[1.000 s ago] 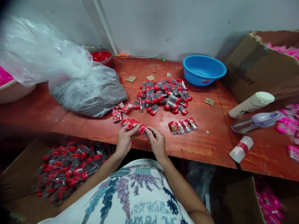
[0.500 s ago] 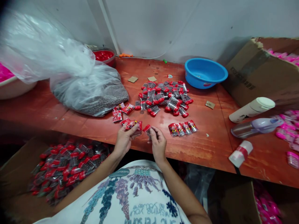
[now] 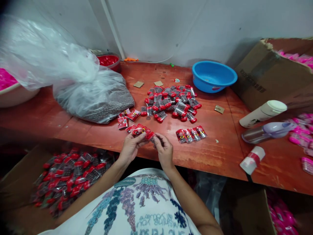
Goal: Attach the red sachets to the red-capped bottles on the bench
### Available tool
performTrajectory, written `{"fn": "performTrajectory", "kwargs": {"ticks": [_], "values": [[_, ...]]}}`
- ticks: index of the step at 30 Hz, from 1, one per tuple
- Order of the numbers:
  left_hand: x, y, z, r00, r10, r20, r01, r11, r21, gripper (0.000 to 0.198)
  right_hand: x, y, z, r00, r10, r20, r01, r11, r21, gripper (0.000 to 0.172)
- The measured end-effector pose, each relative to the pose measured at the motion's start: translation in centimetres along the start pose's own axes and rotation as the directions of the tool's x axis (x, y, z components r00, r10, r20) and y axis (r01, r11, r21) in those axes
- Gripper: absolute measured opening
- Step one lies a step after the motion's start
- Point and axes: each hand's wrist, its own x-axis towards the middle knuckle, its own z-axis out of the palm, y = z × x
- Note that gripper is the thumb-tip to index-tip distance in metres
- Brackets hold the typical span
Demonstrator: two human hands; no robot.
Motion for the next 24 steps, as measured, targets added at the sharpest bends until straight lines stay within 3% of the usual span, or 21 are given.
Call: {"fn": "performTrajectory", "kwargs": {"ticks": [12, 19, 24], "values": [[0.5, 1.3, -1.1, 0.968, -0.208, 0.141, 0.187, 0.971, 0.147, 0.032, -0.2, 1.0, -0.9, 0.989, -0.097, 0.115, 0.107, 0.99, -0.088, 0.025], [0.6, 1.2, -0.4, 0.991, -0.1, 0.085, 0.098, 0.995, 0.028, 0.03, -0.2, 0.7, -0.4, 0.994, -0.045, 0.104, 0.045, 0.999, 0.004, 0.024], [0.5, 1.4, -0.6, 0.999, 0.027, -0.028, -0.028, 0.999, -0.043, 0.025, -0.2, 1.1, -0.8, 0.987, -0.051, 0.15, 0.055, 0.998, -0.023, 0.023]]}}
